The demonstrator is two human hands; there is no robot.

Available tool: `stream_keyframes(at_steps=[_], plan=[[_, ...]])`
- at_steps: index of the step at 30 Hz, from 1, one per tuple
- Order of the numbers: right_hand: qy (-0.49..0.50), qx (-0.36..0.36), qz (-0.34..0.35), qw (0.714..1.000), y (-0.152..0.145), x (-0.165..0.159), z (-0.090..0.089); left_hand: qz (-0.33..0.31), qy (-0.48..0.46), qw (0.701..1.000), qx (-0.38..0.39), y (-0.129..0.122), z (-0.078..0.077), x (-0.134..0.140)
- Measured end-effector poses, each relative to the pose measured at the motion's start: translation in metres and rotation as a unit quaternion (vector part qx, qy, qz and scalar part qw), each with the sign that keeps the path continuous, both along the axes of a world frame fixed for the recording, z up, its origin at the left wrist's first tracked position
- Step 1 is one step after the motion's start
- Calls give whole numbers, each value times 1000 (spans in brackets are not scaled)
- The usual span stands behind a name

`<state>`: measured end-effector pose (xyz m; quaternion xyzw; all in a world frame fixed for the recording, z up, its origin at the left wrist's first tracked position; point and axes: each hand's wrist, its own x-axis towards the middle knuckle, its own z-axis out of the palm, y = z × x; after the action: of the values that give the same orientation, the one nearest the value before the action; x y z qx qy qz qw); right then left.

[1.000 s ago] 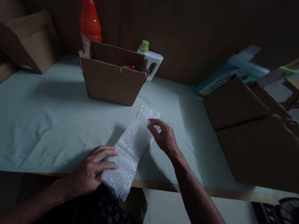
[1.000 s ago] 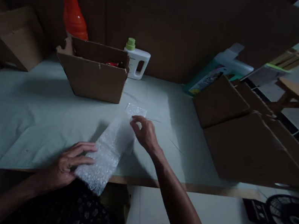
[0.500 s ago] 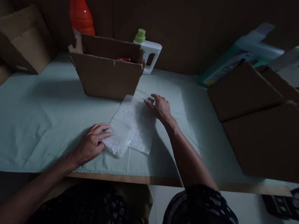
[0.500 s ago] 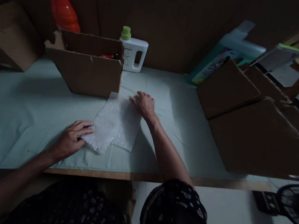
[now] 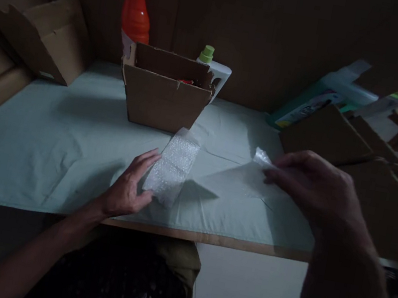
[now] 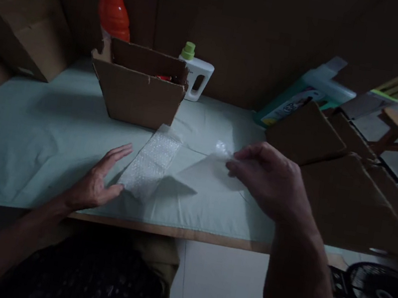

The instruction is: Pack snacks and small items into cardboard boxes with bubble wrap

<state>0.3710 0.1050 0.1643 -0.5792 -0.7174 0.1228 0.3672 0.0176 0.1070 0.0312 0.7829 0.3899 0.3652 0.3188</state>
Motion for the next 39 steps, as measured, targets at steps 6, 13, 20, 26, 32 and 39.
stream_keyframes(at_steps=[6,13,20,26,32,39], plan=[[227,-37,138,963,-11,-66,36,-111,-156,957,-217,-24,37,53],[305,-141,114,935,47,-93,-85,108,-224,897,-366,-60,7,3],[1,-124,39,991,83,-118,-164,117,-182,885,-412,-58,-12,-4],[-129,-28,17,991,68,-111,-151,85,-175,868,-456,-53,-12,-5],[-218,-28,217,951,-13,-90,-128,78,-196,843,-496,-52,-7,-12],[-302,5,249,920,-40,-127,-139,55,-222,833,-503,-47,5,-9]])
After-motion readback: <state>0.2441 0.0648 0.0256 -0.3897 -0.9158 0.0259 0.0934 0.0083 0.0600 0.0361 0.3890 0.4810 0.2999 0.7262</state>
